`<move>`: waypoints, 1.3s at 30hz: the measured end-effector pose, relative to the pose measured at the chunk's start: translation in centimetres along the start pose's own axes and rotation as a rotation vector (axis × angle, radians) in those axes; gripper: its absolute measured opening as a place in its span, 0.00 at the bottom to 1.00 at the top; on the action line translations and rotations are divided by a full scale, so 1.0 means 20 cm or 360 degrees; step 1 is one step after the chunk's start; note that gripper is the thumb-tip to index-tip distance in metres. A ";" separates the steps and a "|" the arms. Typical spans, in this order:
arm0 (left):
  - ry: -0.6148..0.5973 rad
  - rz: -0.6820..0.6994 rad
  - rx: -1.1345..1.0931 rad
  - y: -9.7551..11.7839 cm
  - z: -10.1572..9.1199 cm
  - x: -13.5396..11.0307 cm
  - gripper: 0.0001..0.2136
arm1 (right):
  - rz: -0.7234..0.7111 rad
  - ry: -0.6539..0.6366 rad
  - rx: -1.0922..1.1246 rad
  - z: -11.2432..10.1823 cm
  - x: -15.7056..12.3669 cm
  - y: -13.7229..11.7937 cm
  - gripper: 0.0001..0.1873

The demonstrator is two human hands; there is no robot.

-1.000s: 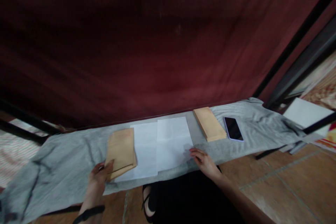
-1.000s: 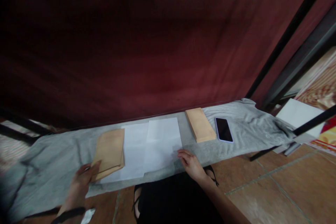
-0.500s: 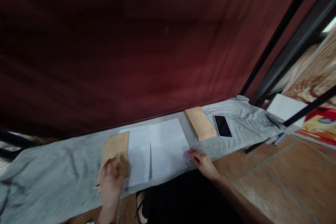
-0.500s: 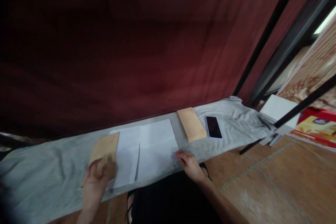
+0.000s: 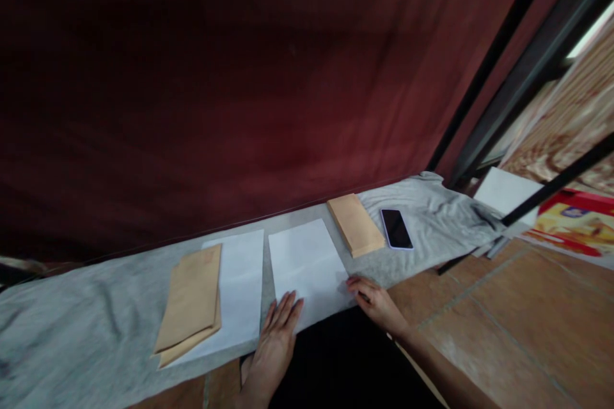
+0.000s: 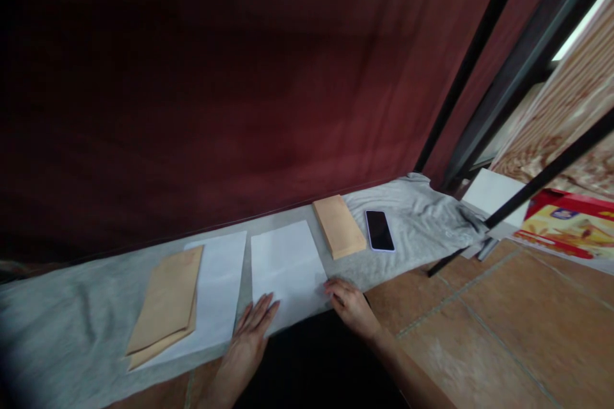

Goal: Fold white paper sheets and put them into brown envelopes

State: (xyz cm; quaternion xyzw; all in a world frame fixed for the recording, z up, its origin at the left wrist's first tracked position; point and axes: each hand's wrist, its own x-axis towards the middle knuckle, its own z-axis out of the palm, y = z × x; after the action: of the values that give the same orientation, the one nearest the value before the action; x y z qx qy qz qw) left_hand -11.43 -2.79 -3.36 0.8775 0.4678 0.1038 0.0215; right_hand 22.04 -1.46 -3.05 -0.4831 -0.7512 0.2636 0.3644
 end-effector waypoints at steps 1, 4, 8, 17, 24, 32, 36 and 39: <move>-0.0031 0.0023 0.0003 -0.02 0.01 -0.01 0.38 | -0.0029 -0.0015 -0.0030 -0.01 0.00 0.00 0.23; -0.0098 0.0056 0.0009 -0.01 0.00 -0.02 0.39 | -0.0130 -0.0082 -0.0152 -0.02 0.00 0.02 0.30; -0.0072 -0.0018 -0.0008 0.06 -0.05 0.03 0.37 | -0.0172 -0.0143 -0.0277 -0.01 0.05 0.02 0.32; -0.0335 -0.0014 -0.0426 0.07 -0.22 0.20 0.27 | -0.0136 -0.0318 -0.0288 -0.03 0.12 -0.01 0.29; -0.0121 -0.0023 -0.0279 0.23 -0.03 0.67 0.28 | -0.0152 -0.0334 -0.0365 -0.01 0.11 0.01 0.32; 0.0036 -0.0348 -0.0114 0.03 0.08 0.86 0.28 | -0.0150 -0.0337 -0.0374 0.00 0.10 0.02 0.37; 0.0179 -0.0512 -0.0063 -0.12 0.06 0.83 0.28 | -0.0132 -0.0344 -0.0350 0.00 0.09 0.02 0.39; 0.0160 -0.0612 -0.0043 -0.18 0.05 0.78 0.28 | -0.0132 -0.0336 -0.0346 0.00 0.09 0.01 0.38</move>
State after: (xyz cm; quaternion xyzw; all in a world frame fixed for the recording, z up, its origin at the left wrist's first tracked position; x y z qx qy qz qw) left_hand -5.77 12.21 -2.21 0.7653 0.6258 0.1478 0.0293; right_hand 21.63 0.34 -2.67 -0.4579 -0.8287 0.2150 0.2395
